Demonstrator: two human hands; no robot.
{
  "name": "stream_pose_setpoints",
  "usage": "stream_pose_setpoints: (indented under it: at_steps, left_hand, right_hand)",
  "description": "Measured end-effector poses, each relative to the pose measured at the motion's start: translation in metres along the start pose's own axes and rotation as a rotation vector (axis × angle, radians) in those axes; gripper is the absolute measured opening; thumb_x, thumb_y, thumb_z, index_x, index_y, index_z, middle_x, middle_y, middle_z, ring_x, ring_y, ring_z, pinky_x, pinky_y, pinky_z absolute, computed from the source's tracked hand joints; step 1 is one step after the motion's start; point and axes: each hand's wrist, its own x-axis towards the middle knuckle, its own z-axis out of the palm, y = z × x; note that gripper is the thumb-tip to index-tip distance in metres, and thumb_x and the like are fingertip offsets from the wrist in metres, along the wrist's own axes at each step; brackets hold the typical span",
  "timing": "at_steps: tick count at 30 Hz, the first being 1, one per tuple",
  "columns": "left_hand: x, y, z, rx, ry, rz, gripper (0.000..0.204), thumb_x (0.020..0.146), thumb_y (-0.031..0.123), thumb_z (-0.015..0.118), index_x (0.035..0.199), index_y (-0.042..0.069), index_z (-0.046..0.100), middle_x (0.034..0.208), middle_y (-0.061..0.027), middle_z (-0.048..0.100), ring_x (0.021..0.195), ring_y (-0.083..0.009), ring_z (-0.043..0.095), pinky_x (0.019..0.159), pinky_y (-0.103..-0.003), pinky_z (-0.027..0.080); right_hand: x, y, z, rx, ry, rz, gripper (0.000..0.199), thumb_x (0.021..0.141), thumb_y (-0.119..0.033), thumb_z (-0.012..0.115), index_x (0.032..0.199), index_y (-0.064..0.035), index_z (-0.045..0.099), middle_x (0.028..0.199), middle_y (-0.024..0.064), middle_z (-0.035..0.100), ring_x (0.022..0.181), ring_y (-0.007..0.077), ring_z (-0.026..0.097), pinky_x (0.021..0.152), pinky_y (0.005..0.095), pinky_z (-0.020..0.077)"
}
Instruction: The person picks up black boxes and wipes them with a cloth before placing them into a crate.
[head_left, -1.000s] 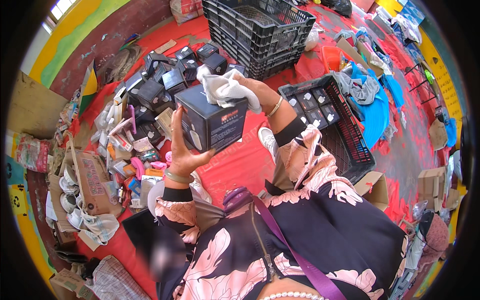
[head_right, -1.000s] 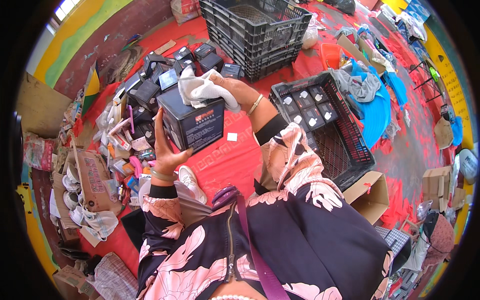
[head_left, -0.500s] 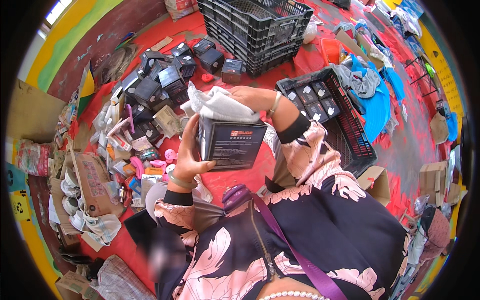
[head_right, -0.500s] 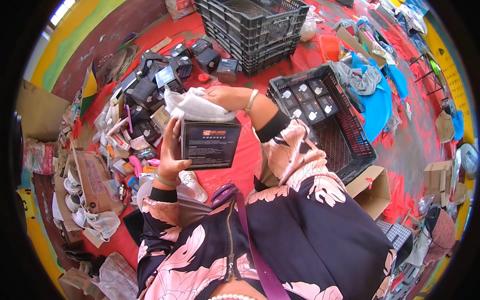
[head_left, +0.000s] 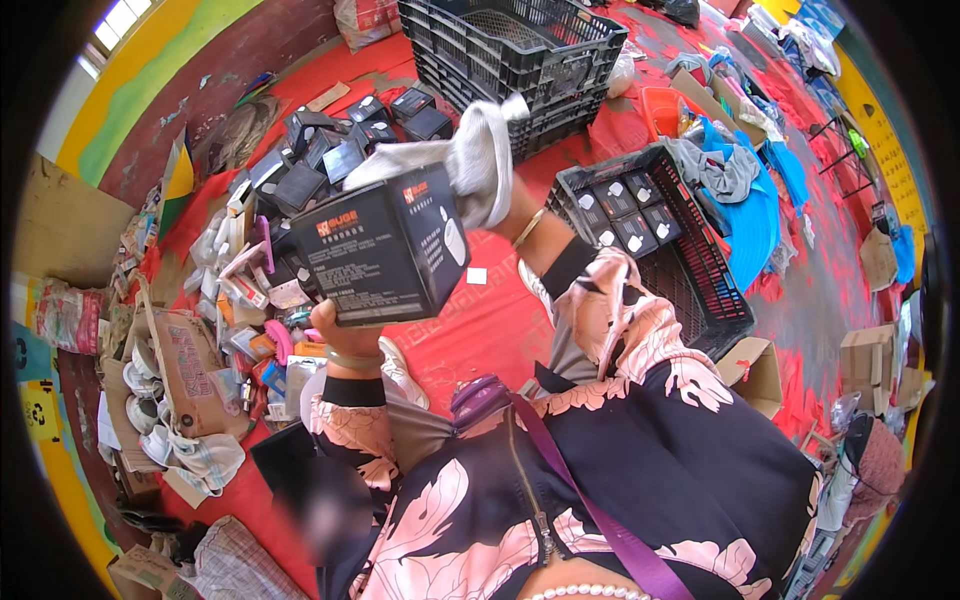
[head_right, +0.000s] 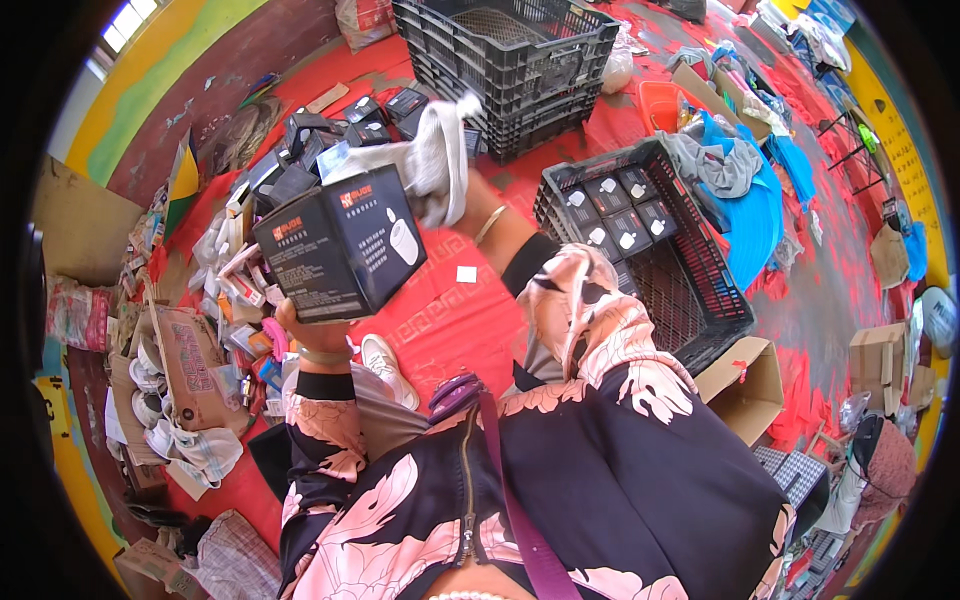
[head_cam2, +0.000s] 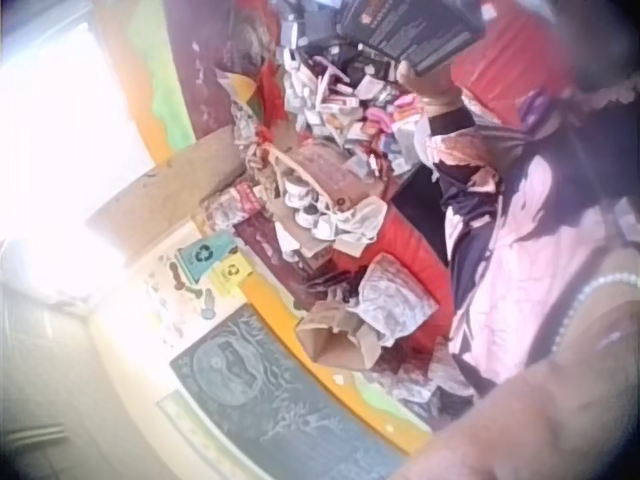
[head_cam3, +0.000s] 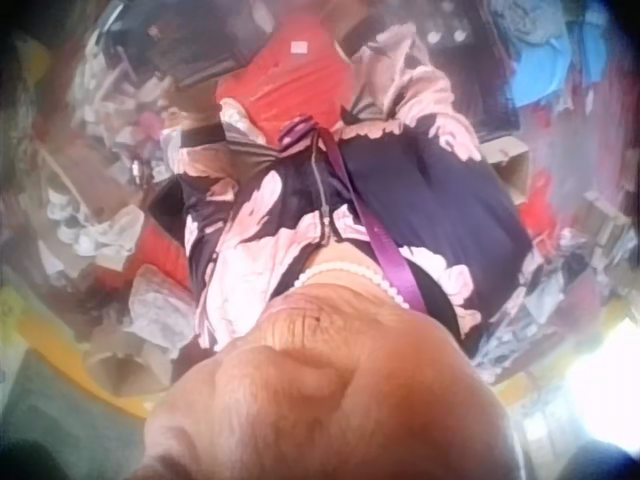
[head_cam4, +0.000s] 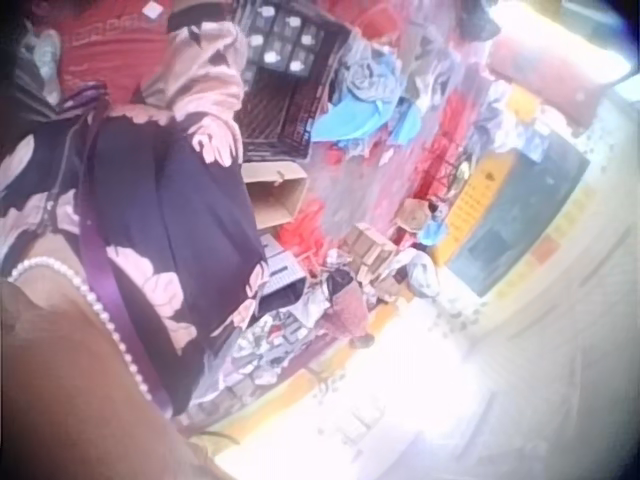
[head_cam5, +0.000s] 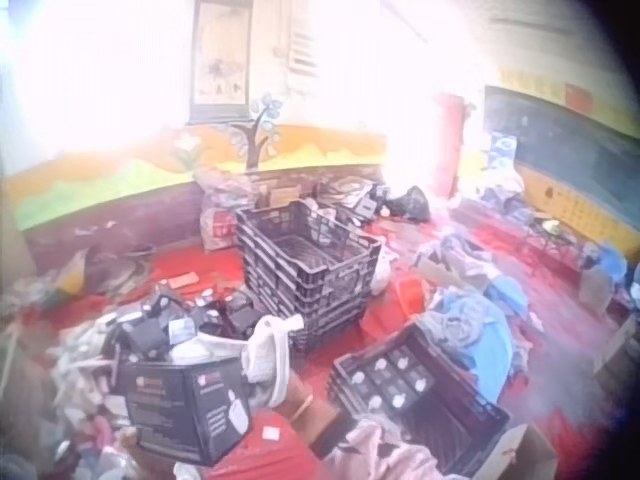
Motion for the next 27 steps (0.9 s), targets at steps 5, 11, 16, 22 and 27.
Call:
stream_pose_setpoints:
  at_steps: [5, 11, 16, 22, 27]
  left_hand:
    - [0.021, -0.01, 0.024, 0.392, 0.151, 0.091, 0.049, 0.087, 0.025, 0.054, 0.129, 0.0, 0.046, 0.122, -0.0108, 0.055, 0.106, -0.0194, 0.056, 0.09, -0.034, 0.046]
    - [0.03, -0.002, 0.03, 0.924, 0.344, 0.038, 0.043, 0.098, 0.027, 0.044, 0.133, 0.002, 0.044, 0.128, -0.0049, 0.051, 0.107, -0.0109, 0.054, 0.083, -0.026, 0.044]
    - [0.026, 0.004, 0.019, 0.834, 0.213, -0.174, 0.064, 0.093, 0.038, 0.05, 0.141, 0.003, 0.027, 0.126, -0.0076, 0.05, 0.112, -0.0141, 0.05, 0.093, -0.031, 0.039]
    - [0.034, -0.014, 0.044, 0.764, 0.265, -0.066, 0.063, 0.082, 0.024, 0.061, 0.135, 0.004, 0.032, 0.115, -0.0098, 0.053, 0.096, -0.0167, 0.058, 0.075, -0.03, 0.051]
    - [0.023, -0.021, 0.029, 0.477, 0.403, -0.187, 0.042, 0.086, 0.026, 0.056, 0.122, 0.004, 0.049, 0.113, -0.0098, 0.059, 0.101, -0.0218, 0.059, 0.084, -0.042, 0.048]
  right_hand:
    - [0.001, 0.046, 0.006, 0.299, 0.293, 0.015, 0.039, 0.097, -0.032, 0.04, 0.12, -0.0019, 0.051, 0.114, 0.0115, 0.06, 0.101, 0.0208, 0.06, 0.09, 0.0354, 0.049]
    - [-0.005, 0.026, -0.001, 0.4, 0.288, 0.117, 0.037, 0.097, -0.03, 0.038, 0.117, -0.0027, 0.053, 0.11, 0.0112, 0.061, 0.1, 0.0224, 0.061, 0.089, 0.0361, 0.0489]
    - [-0.004, 0.032, 0.009, 0.162, 0.389, 0.151, 0.029, 0.095, -0.022, 0.042, 0.111, -0.0031, 0.057, 0.103, 0.0107, 0.064, 0.093, 0.0205, 0.063, 0.079, 0.0336, 0.0515]
    - [-0.016, 0.048, 0.019, -0.664, 0.361, 0.029, 0.032, 0.096, -0.024, 0.042, 0.118, -0.0047, 0.055, 0.106, 0.007, 0.064, 0.093, 0.0166, 0.062, 0.082, 0.031, 0.0476]
    - [-0.006, 0.047, -0.001, -0.411, 0.335, 0.1, 0.043, 0.094, -0.036, 0.046, 0.119, -0.0011, 0.052, 0.108, 0.0099, 0.062, 0.094, 0.0194, 0.062, 0.08, 0.0307, 0.0478]
